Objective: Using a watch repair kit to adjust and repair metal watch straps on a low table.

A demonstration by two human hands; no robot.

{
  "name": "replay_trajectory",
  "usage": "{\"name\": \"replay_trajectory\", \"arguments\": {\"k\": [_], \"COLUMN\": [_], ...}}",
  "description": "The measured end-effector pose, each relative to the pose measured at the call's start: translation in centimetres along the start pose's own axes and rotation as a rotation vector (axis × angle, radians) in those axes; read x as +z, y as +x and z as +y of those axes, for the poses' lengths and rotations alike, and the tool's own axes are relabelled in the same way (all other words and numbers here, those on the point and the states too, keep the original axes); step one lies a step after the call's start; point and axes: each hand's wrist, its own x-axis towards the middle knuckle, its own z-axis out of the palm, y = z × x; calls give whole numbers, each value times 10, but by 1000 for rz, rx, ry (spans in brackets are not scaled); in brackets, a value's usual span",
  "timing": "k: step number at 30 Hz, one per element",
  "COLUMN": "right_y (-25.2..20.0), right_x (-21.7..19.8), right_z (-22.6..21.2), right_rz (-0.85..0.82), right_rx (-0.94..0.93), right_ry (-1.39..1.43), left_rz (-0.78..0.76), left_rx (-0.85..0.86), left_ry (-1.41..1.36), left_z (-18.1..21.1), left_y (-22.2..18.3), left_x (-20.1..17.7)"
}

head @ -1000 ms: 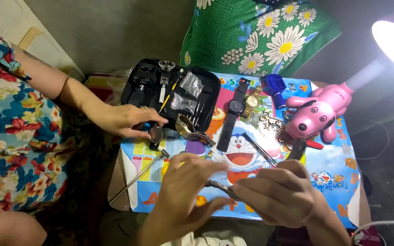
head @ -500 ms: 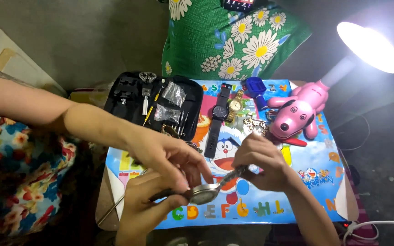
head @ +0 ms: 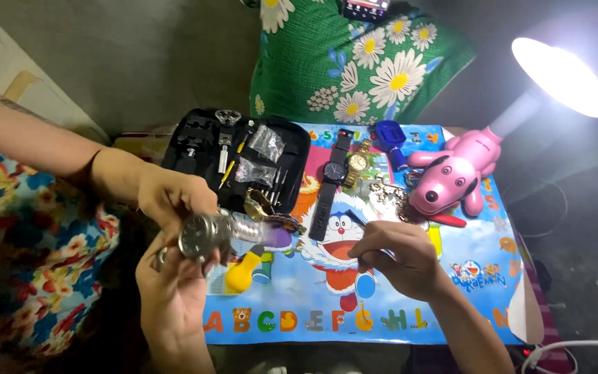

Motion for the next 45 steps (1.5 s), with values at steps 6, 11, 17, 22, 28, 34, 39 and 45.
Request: {"name": "replay_trajectory", "arguments": {"k": [6, 11, 17, 22, 28, 34, 39, 45], "right_y": [0, 39, 94, 135, 182, 156, 113, 105], "right_x": [-3, 30, 114, 197, 211, 185, 168, 143], "right_z": [-5, -16, 8, 42, 34, 31, 30, -15], "right_rz": [-116, -263, -330, -254, 164, 46, -291, -222], "right_rx": [75, 129, -231, -149, -242, 106, 235, -255], "right_ry": [-116, -241, -363, -31, 523, 426, 465, -224], "left_rz": [153, 243, 194, 195, 261, 305, 382, 202], "left_rx": [147, 175, 259, 208, 384, 290, 113, 201], "left_ry": [-157, -347, -495, -168, 162, 393, 544, 645], "left_z": [-6, 6, -4, -11, 27, 31, 10, 34], "left_y": [5, -6, -11, -8, 9, 18, 2, -3], "left_x": [-15, -16, -5, 9, 26, 23, 1, 21]}}
